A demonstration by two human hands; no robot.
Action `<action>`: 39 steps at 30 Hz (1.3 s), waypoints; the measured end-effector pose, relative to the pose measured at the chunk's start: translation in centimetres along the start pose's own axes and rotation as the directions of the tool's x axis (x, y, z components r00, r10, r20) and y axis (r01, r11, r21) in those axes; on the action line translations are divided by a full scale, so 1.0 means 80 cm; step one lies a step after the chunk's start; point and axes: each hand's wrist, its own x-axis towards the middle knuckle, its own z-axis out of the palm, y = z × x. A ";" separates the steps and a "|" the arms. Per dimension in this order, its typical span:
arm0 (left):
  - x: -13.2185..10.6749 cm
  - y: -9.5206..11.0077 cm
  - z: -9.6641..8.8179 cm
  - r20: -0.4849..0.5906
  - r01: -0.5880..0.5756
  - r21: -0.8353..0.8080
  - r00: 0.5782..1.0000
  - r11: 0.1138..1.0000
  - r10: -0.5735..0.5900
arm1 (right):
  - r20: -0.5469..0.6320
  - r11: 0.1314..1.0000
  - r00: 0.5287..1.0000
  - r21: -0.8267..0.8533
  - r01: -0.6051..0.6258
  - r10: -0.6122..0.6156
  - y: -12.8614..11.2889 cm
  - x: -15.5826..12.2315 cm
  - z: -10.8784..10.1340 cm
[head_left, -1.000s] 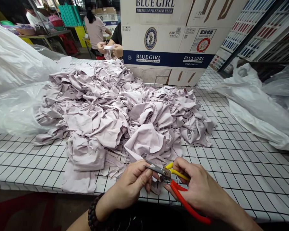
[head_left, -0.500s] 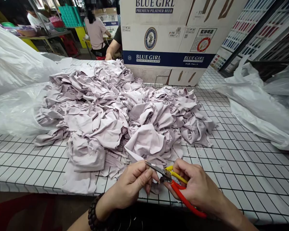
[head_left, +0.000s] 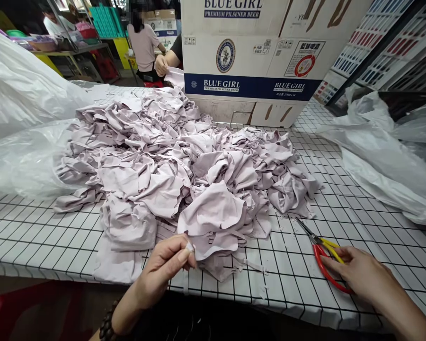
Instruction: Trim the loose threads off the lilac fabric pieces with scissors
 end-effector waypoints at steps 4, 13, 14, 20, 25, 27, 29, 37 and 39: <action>-0.007 0.001 -0.001 0.000 -0.027 0.045 1.000 0.999 0.027 | 0.078 0.983 0.983 0.089 0.161 -0.168 -0.077 -0.004 0.001; -0.020 0.012 -0.013 -0.059 -0.101 0.245 0.991 0.964 0.119 | 0.251 0.786 0.836 0.543 0.296 -0.488 -0.253 -0.030 0.052; -0.019 0.013 -0.017 -0.066 -0.087 0.312 0.991 0.946 0.113 | 0.291 0.773 0.822 0.582 0.253 -0.489 -0.248 -0.023 0.047; -0.009 0.007 -0.010 -0.362 0.151 0.757 0.907 0.636 0.215 | 0.496 0.555 0.660 0.820 -0.141 -0.564 -0.221 -0.009 -0.013; -0.010 0.028 0.036 -0.207 -0.133 0.692 0.905 0.709 0.371 | 0.521 0.515 0.667 0.825 -0.233 -0.532 -0.225 -0.022 -0.051; -0.006 0.035 0.054 -0.096 -0.214 0.629 0.933 0.747 0.348 | 0.484 0.557 0.704 0.817 -0.150 -0.520 -0.227 -0.025 -0.062; 0.003 0.034 0.067 -0.087 -0.219 0.637 0.932 0.739 0.352 | 0.480 0.548 0.698 0.823 -0.148 -0.532 -0.230 -0.027 -0.068; 0.043 0.014 0.065 0.016 -0.127 0.683 0.987 0.719 0.159 | 0.191 0.633 0.761 0.694 0.343 -0.620 -0.231 -0.029 -0.062; 0.044 0.024 0.054 0.068 -0.129 0.689 0.991 0.714 0.114 | 0.152 0.613 0.703 0.637 0.467 -0.695 -0.231 -0.025 -0.065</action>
